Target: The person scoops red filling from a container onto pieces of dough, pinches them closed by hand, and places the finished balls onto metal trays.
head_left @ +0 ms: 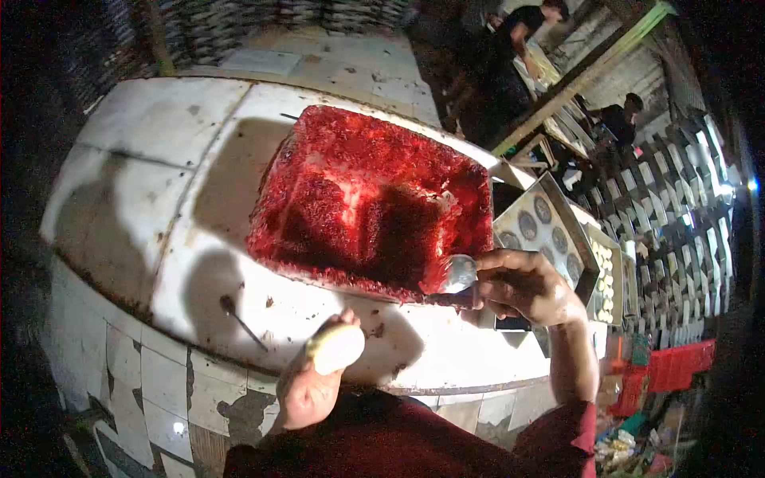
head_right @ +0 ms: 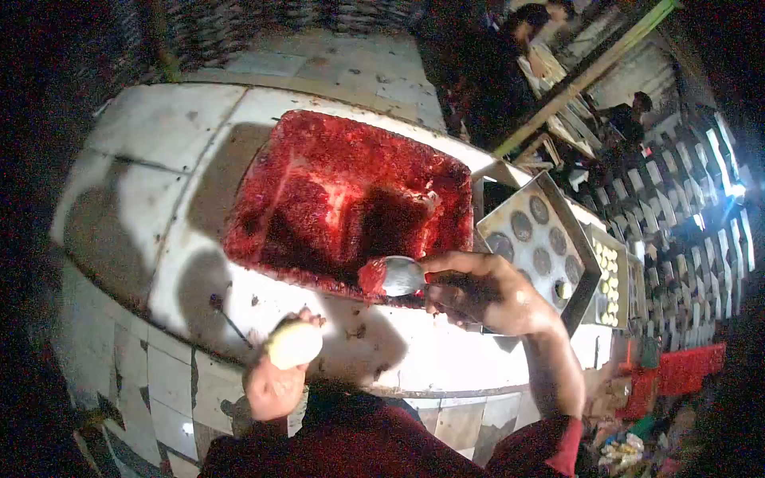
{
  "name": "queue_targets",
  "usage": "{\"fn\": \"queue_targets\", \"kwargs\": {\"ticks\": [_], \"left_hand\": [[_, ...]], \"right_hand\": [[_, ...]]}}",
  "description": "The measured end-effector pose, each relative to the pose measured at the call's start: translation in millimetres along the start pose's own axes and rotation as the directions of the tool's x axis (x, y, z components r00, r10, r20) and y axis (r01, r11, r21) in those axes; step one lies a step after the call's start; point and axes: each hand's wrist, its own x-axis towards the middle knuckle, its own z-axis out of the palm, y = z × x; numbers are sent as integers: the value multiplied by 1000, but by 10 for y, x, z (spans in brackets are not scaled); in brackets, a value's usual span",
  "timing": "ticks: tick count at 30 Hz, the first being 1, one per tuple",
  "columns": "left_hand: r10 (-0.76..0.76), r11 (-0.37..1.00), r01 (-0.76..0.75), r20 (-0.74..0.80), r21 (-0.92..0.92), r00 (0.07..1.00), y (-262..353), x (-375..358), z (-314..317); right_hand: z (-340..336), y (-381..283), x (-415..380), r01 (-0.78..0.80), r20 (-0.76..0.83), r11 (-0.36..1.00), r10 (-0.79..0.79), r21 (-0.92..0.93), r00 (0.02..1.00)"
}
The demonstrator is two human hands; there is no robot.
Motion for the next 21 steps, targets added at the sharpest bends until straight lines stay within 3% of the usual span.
{"fn": "queue_targets", "kwargs": {"ticks": [1,2,4,5,7,8,9,11,12,13,15,16,17,19,21], "left_hand": [[64,998,-64,-52,-15,997,28,37,195],[100,995,-99,-88,16,991,-1,52,324],[135,991,-133,-137,25,981,-134,129,575],[143,989,-145,-184,1,973,-255,180,687],[8,956,-69,-210,-286,978,-489,296,838],[-47,895,-44,-191,-444,980,-635,355,906],[-90,893,-15,-213,-450,973,-677,338,1069],[-47,892,-83,-273,-445,961,-816,242,1239],[-14,889,-107,-261,-445,965,-893,148,1266],[13,886,-129,-254,-445,967,-960,33,1292],[25,901,-162,-324,-404,946,-1102,-173,1406],[8,899,-150,-329,-411,944,-1172,-285,1440],[-6,897,-138,-325,-419,946,-1223,-380,1468],[15,909,-140,-303,-394,953,-1297,-603,1482],[-2,952,-114,-382,-283,924,-1300,-835,1481]], "right_hand": [[14,124,-59,93,-34,987,-89,128,995],[5,178,-80,117,-11,985,-117,128,993],[-23,252,-127,143,12,916,-159,375,987],[-48,286,-173,154,37,913,-181,379,983],[-92,379,-264,85,135,877,-168,473,976],[-75,400,-330,77,123,898,-143,433,982],[-57,510,-362,76,156,898,-158,433,975],[-50,759,-413,410,0,911,-410,37,912],[-62,756,-540,360,4,933,-360,-14,933],[-82,930,-586,511,-23,818,-535,-265,845],[-95,1160,-643,715,39,486,-814,-504,580],[-87,1180,-809,620,77,529,-721,-579,688],[-58,1356,-785,628,109,290,-849,-722,517],[11,1537,-825,636,216,32,-927,-771,308],[-10,1658,-877,648,296,-59,-918,-760,264]]}}
